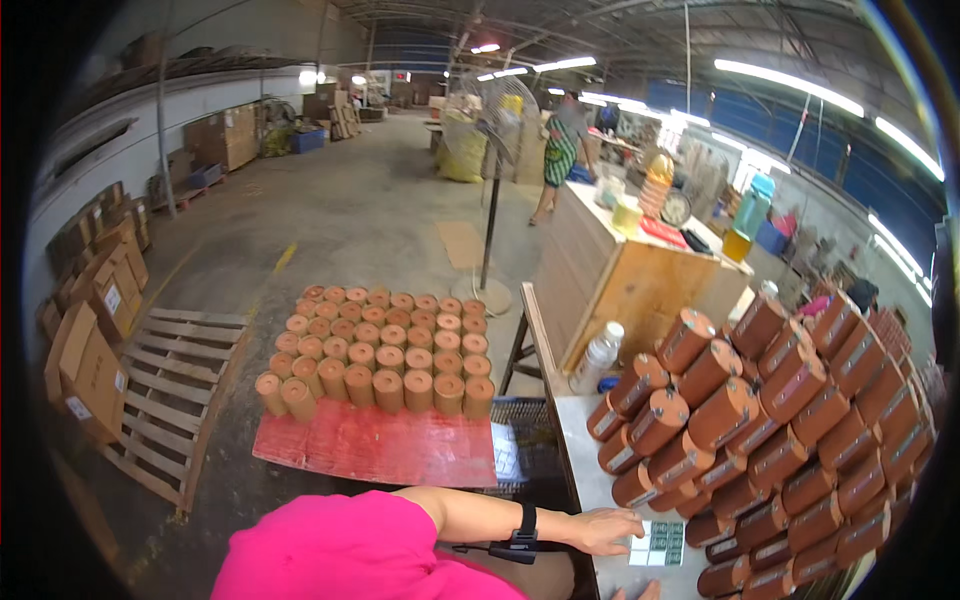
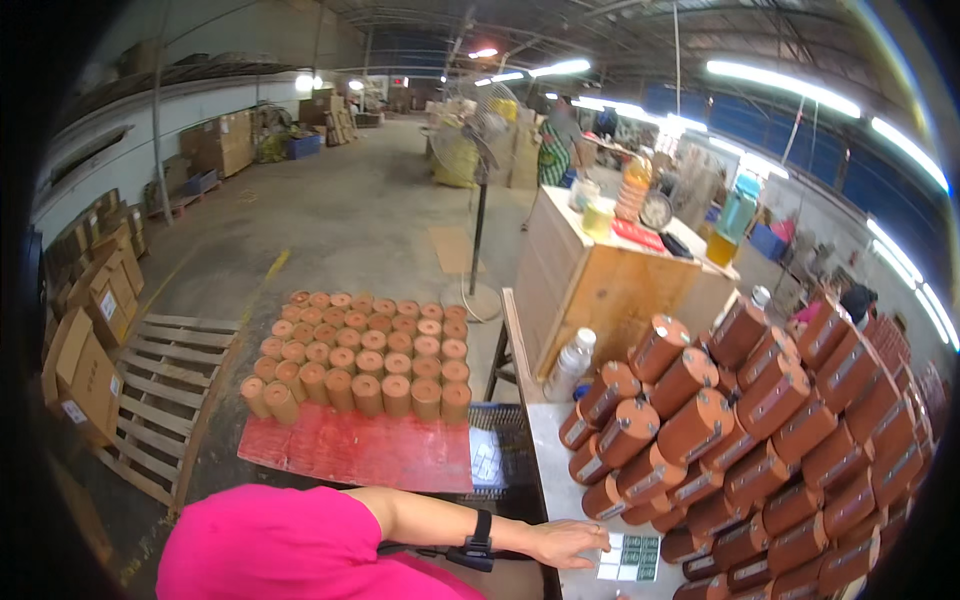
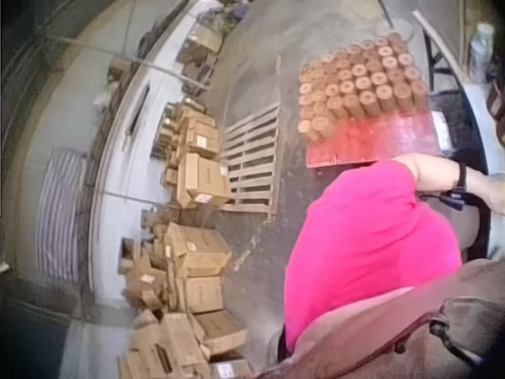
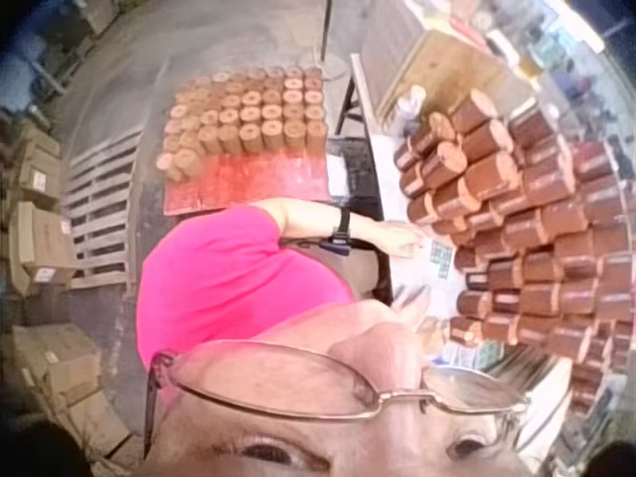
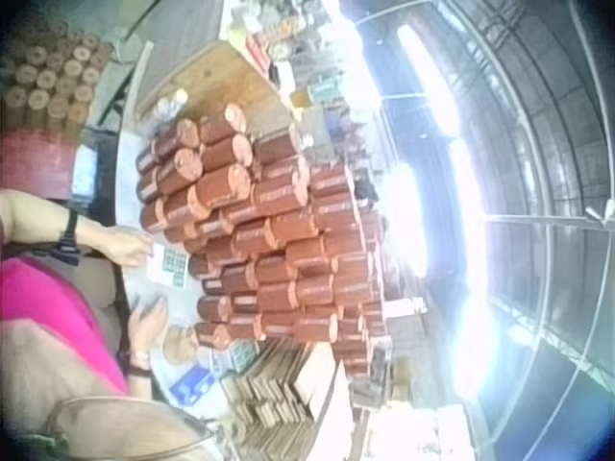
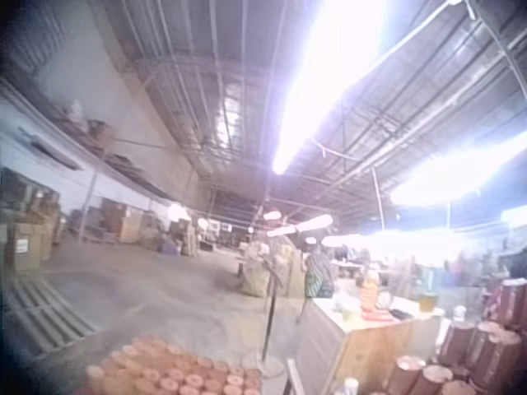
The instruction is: Labeling and inspecting wooden blocks and cylindrical components in a manufacturing facility
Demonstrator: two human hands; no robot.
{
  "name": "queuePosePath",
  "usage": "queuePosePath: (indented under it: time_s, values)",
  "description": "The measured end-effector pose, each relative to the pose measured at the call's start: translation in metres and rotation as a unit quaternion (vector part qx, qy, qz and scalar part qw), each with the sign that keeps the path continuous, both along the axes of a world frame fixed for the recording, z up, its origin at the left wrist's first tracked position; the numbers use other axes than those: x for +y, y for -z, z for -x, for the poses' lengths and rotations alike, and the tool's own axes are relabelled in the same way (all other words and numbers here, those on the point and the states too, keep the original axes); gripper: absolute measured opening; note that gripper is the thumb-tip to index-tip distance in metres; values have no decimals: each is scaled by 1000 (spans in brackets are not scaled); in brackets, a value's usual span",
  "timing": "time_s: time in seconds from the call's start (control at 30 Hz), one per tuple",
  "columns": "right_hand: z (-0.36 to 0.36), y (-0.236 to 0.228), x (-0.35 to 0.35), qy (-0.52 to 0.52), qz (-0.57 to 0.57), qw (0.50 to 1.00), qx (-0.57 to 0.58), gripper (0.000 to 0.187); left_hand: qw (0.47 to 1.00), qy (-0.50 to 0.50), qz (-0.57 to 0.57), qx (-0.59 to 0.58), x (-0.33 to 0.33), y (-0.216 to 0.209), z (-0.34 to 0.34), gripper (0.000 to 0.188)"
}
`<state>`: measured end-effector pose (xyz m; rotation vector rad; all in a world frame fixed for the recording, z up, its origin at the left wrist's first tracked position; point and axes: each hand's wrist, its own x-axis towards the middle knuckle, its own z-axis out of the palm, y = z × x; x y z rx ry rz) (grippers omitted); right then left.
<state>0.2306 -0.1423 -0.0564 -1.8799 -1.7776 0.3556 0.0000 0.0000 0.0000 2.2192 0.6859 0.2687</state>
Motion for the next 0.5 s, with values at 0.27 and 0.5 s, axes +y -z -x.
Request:
queuePosePath:
  time_s: [0.27,0.5]
  values:
    - [12,26,42,-15,-120,970,-213,59,964,-79,-247,-64,-8,49,-23,54]
    - [14,38,49,-57,-182,955,-229,44,966,-84,-237,-61,-8,52,-21,46]
